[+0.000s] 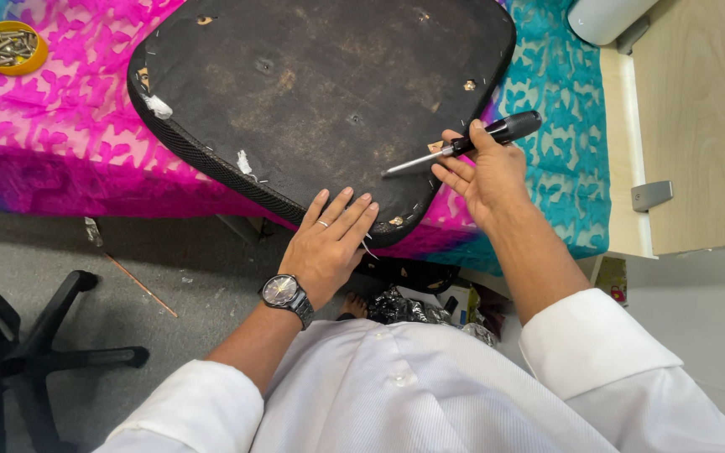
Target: The person uses a screwdriver to fasten screws into the underside of a black chair seat. They pick up screws from a small yellow container and tighten them one by one while the chair rests on a patterned cloth.
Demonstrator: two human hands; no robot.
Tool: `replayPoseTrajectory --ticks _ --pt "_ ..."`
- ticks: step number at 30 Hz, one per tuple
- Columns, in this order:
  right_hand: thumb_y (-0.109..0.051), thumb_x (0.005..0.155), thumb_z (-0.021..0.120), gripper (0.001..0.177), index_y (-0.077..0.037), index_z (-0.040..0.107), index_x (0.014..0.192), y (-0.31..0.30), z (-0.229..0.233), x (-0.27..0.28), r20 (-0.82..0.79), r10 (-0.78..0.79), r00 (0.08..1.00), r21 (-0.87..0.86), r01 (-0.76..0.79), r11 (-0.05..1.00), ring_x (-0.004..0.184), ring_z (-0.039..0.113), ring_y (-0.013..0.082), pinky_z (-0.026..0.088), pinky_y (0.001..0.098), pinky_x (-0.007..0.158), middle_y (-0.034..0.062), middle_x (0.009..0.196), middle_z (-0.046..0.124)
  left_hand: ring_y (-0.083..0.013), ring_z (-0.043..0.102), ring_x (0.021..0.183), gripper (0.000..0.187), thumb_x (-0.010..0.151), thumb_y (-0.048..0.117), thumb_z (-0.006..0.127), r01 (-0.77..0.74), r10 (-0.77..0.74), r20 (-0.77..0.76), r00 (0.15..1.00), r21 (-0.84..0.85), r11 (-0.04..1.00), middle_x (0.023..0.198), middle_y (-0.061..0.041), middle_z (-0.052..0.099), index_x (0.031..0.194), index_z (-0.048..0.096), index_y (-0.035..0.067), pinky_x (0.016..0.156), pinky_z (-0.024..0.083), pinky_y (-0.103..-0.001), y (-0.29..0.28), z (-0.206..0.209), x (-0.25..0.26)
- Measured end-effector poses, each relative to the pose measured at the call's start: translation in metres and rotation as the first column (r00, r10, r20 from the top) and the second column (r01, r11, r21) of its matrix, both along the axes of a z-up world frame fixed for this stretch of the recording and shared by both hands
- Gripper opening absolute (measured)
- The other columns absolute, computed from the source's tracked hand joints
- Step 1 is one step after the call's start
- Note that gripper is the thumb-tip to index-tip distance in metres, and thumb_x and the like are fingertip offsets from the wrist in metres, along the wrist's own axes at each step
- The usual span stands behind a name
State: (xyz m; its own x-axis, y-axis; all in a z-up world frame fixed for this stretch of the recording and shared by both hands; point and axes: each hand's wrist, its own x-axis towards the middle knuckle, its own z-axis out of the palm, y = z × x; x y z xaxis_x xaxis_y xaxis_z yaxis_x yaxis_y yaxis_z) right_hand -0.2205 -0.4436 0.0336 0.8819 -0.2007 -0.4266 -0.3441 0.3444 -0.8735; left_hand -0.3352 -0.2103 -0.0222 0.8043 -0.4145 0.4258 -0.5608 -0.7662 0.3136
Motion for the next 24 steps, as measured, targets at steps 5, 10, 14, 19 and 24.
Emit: replayPoseTrajectory --ticks 5,10,14,19,24 --pt "-0.023 0.100 0.063 0.033 0.003 0.051 0.116 -0.014 0.000 -0.002 0.114 -0.044 0.992 -0.057 0.051 0.997 0.091 0.077 0.0343 0.069 0.0463 0.082 0.0187 0.114 0.071 -0.0307 0.051 0.139 0.057 0.083 0.016 0.082 0.003 0.000 0.023 1.000 -0.126 0.992 0.143 -0.013 0.060 0.135 0.061 0.005 0.122 0.035 -0.047 0.006 -0.003 -0.005" --pt "-0.020 0.099 0.066 0.031 0.000 0.044 0.110 -0.017 0.007 -0.012 0.216 -0.084 0.973 -0.103 0.108 0.989 0.079 0.077 0.0327 0.071 0.0416 0.072 0.0165 0.097 0.067 -0.0353 0.048 0.139 0.055 0.082 0.015 0.078 -0.081 0.072 -0.070 0.995 -0.135 0.988 0.142 -0.013 0.059 0.134 0.063 0.007 0.120 0.030 -0.053 -0.003 0.013 -0.014" --pt "-0.016 0.099 0.068 0.032 0.001 0.044 0.111 -0.011 0.022 -0.021 0.263 -0.022 0.965 -0.235 0.086 0.968 0.075 0.078 0.0296 0.069 0.0373 0.065 0.0157 0.090 0.068 -0.0376 0.044 0.137 0.054 0.079 0.016 0.076 -0.097 0.093 -0.095 0.991 -0.044 0.994 0.143 -0.015 0.055 0.132 0.065 0.020 0.117 0.026 -0.059 -0.017 0.023 -0.017" --pt "-0.012 0.096 0.072 0.039 0.000 0.044 0.121 -0.001 0.039 -0.039 0.301 0.180 0.936 -0.388 -0.053 0.920 0.075 0.077 0.0247 0.071 0.0350 0.060 0.0150 0.095 0.070 -0.0333 0.047 0.135 0.047 0.082 0.019 0.075 -0.102 0.099 -0.097 0.990 -0.032 0.994 0.141 -0.010 0.059 0.128 0.069 0.022 0.117 0.025 -0.061 -0.023 0.026 -0.013" --pt "-0.013 0.093 0.077 0.052 0.000 0.040 0.127 0.006 0.046 -0.052 0.373 0.298 0.879 -0.492 -0.085 0.867 0.089 0.076 0.0202 0.066 0.0337 0.064 0.0126 0.104 0.068 -0.0315 0.052 0.127 0.025 0.085 0.029 0.077 -0.172 0.153 -0.108 0.982 -0.193 0.966 0.128 -0.007 0.066 0.107 0.079 0.019 0.117 0.028 -0.059 -0.029 0.023 -0.004"
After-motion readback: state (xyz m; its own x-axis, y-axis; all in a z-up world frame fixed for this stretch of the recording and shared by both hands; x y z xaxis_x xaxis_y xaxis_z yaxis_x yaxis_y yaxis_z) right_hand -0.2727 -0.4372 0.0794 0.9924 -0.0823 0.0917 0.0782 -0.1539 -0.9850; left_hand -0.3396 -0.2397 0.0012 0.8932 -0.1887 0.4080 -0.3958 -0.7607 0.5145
